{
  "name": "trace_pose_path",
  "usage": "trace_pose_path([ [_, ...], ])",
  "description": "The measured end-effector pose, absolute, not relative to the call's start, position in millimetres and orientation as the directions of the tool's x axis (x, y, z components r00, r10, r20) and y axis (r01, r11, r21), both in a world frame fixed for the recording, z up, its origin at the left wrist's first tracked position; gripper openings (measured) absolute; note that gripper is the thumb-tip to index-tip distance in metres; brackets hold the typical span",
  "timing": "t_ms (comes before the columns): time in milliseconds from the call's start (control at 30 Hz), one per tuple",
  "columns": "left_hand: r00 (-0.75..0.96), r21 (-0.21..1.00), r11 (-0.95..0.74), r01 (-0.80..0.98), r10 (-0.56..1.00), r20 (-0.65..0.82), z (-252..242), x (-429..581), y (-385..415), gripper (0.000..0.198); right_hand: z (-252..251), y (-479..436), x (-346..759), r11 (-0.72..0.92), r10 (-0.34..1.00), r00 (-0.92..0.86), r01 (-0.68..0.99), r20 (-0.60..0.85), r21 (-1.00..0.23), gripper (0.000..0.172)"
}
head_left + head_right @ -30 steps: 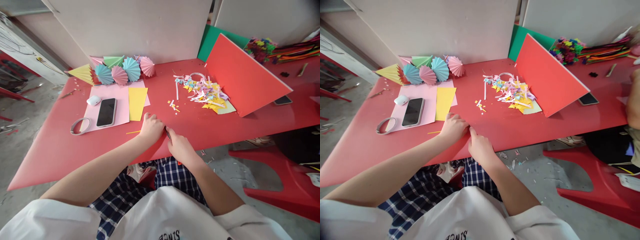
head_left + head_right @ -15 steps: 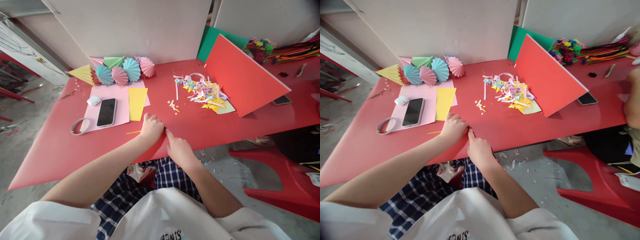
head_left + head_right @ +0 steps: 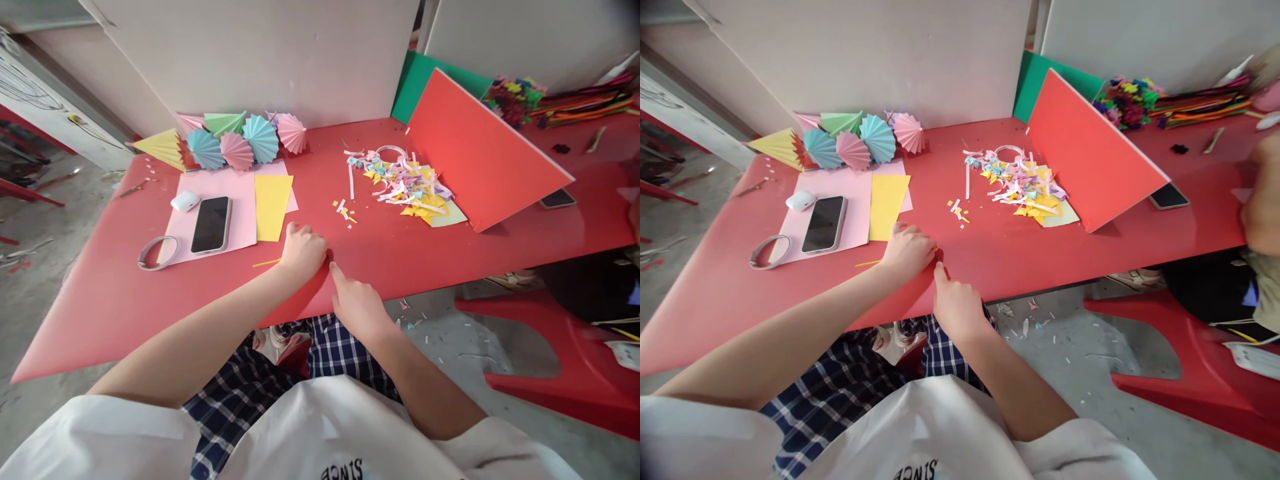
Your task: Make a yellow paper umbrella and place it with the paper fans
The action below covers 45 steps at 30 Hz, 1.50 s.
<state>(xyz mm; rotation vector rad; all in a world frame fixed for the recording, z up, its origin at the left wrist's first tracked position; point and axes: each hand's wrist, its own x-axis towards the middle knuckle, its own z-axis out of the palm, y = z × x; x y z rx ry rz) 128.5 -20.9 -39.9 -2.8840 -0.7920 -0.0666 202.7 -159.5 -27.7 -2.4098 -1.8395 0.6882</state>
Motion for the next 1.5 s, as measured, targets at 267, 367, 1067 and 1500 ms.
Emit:
trace_pose_path([
  [267,0.876,-0.089,-0.875,0.475,0.462,0.137,-20,109,-22,0.022,-35,-172,260,-0.467,0.884,0.46,0.872,-0.08,-0.144,0.054],
  [367,0.874,-0.029,-0.896,0.442,0.423,0.238,-5,103,-28,0.022,-44,-164,290,-0.499,0.866,0.498,0.865,-0.04,-0.051,0.051],
  [1067,0.809,-0.004,-0.942,0.336,0.286,0.514,30,88,-59,0.014,-6,-150,236,0.232,0.845,0.183,0.723,0.503,-0.651,0.014],
  [1500,0.801,-0.037,-0.934,0.354,0.283,0.527,31,88,-58,0.017,-6,-147,232,0.22,0.851,0.202,0.7,0.484,-0.68,0.014],
])
